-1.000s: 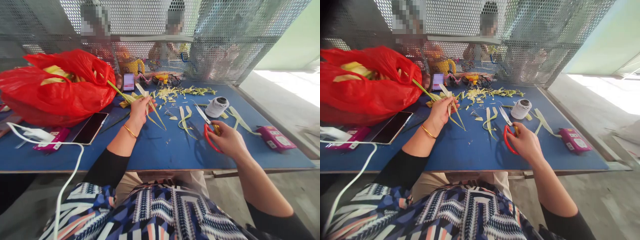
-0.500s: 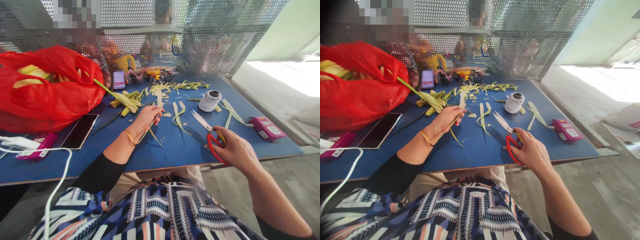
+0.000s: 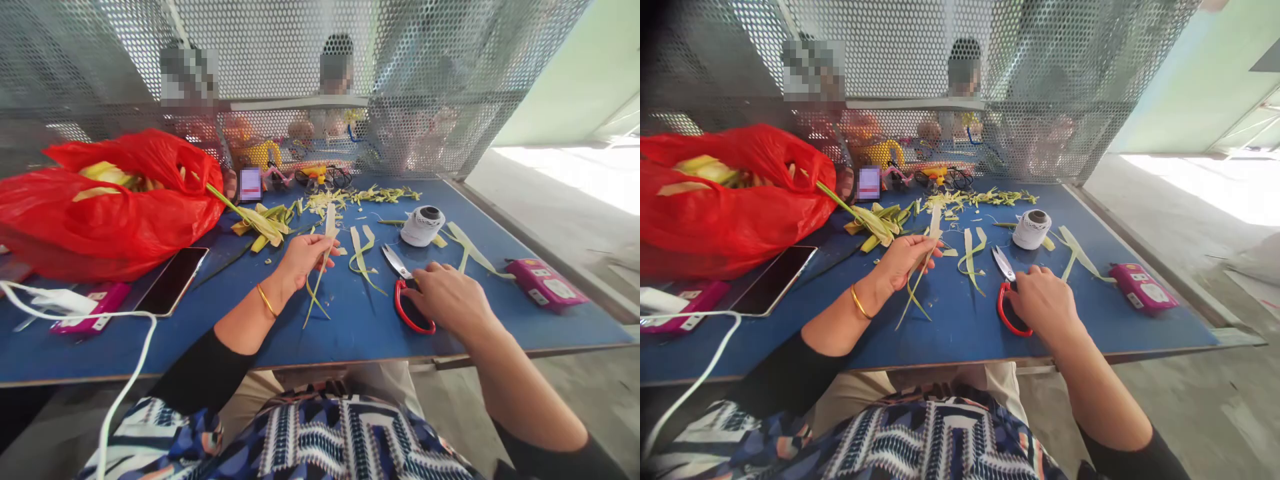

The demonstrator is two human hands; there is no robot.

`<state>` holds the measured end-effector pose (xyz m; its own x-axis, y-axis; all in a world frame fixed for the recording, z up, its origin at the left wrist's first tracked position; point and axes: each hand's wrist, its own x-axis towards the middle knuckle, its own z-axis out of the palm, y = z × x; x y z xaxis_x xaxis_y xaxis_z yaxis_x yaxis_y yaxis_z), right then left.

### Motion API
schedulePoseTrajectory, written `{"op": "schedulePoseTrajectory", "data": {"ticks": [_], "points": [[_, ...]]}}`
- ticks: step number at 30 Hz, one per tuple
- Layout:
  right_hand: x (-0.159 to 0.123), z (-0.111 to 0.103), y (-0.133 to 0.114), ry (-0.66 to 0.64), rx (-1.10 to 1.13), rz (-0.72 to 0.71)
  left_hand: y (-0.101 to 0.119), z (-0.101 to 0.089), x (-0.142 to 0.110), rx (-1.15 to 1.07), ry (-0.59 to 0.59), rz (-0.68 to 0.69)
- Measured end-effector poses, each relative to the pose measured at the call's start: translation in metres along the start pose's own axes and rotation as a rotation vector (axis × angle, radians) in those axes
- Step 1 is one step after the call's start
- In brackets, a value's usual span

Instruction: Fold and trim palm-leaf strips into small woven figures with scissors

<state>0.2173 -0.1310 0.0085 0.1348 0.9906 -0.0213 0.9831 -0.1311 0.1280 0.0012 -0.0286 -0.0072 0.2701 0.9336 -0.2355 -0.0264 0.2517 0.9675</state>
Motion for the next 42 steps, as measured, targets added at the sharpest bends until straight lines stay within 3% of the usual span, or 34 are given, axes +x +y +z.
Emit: {"op": "schedulePoseTrajectory", "data": {"ticks": [3, 5, 8, 12, 16, 21, 32, 42], "points": [[0.023, -0.015, -0.014, 0.144, 0.519, -0.169, 0.001, 0.002, -0.004, -0.009, -0.063, 0.013], [0.046, -0.021, -0.029, 0.140, 0.980, -0.285, 0.001, 0.003, -0.006, -0.007, -0.112, 0.027], [0.078, -0.022, -0.052, 0.027, 1.408, -0.229, 0.001, 0.004, -0.007, -0.013, -0.150, 0.031], [0.095, -0.015, -0.069, -0.052, 1.712, -0.181, 0.004, 0.004, -0.008, -0.046, -0.118, -0.012], [0.090, -0.012, -0.070, 0.021, 1.779, -0.146, 0.005, 0.007, -0.008, -0.129, -0.054, -0.055], [0.085, -0.010, -0.069, 0.019, 1.735, -0.167, 0.004, 0.011, -0.011, -0.203, -0.051, -0.123], [0.079, -0.005, -0.078, 0.038, 1.683, -0.229, 0.000, 0.011, -0.009, -0.136, -0.014, -0.029], [0.105, -0.005, -0.049, 0.451, 1.592, -0.098, -0.005, 0.004, -0.009, -0.117, -0.396, -0.232]]}}
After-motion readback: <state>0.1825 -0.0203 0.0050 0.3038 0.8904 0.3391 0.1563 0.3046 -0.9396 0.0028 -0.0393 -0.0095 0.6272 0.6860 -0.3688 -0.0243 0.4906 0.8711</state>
